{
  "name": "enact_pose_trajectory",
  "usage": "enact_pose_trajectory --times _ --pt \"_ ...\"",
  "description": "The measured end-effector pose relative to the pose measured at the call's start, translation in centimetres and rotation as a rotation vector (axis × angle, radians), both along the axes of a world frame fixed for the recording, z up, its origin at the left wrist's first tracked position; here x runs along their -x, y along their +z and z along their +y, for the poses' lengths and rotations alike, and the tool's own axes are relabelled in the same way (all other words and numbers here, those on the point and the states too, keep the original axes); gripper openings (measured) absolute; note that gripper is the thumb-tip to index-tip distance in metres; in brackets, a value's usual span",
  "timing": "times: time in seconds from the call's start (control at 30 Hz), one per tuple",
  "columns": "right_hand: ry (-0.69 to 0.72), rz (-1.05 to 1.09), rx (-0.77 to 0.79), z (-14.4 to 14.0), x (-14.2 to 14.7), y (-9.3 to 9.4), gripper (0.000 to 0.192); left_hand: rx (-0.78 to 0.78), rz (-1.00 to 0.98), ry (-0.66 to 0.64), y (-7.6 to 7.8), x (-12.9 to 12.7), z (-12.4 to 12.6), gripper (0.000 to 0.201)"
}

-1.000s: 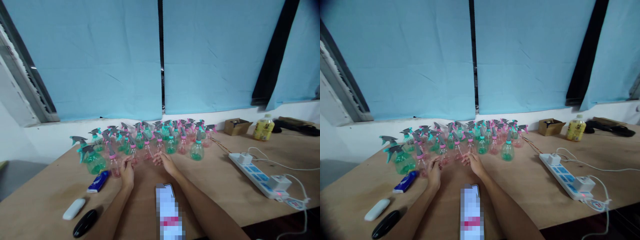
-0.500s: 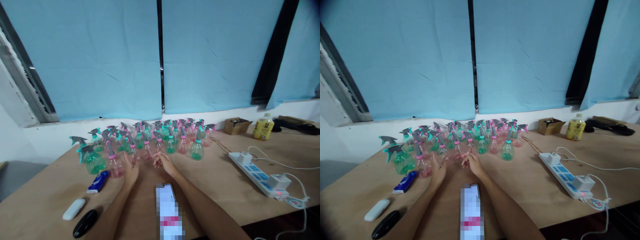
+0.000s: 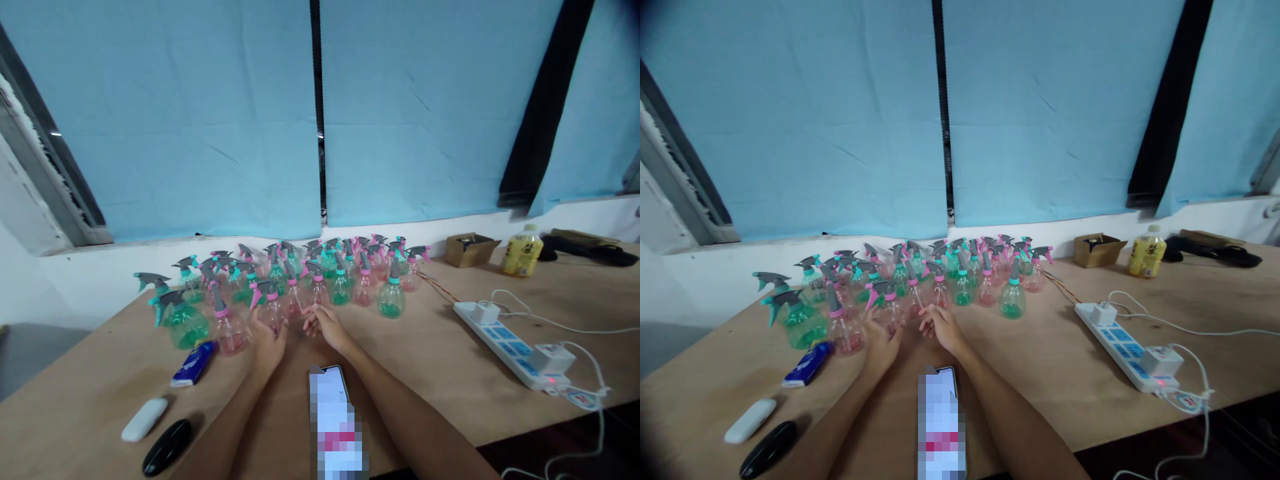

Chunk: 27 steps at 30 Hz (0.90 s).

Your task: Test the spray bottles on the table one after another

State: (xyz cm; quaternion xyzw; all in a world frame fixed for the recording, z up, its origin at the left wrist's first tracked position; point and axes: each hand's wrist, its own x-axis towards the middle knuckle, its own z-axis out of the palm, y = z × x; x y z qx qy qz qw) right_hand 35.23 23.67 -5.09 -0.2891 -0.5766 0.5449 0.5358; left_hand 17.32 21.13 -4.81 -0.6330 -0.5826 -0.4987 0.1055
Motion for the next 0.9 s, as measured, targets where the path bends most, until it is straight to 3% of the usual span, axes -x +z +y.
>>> enact_pose_trajectory --times 0.3,0.43,0.53,0.7,0.9 --pt "-0.056 -0.078 -0.045 0.2 -0.3 -0.2 0.049 0.077 -0.121 -0.033 -0.1 -0.7 -0.5 0.068" --pt "-0.186 -0.13 -0.17 -0.2 -0.4 0.2 0.041 0.096 -0.293 -0.35 0.0 -1.0 -0.7 0.063" --pt "-0.32 -0.153 -0.316 -0.7 -0.6 0.9 0.031 0.216 -0.371 -0.545 0.1 -1.4 -0.9 0.053" --pt "-0.379 -0.132 -0.381 -1.3 -1.1 2.0 0.049 0.39 -0.467 -0.781 0.0 -2.1 -1.2 0.048" --pt "-0.297 -0.039 -0.33 -1.4 -1.7 3.0 0.041 0.497 -0.463 -0.852 0.6 -2.9 -1.8 0.048"
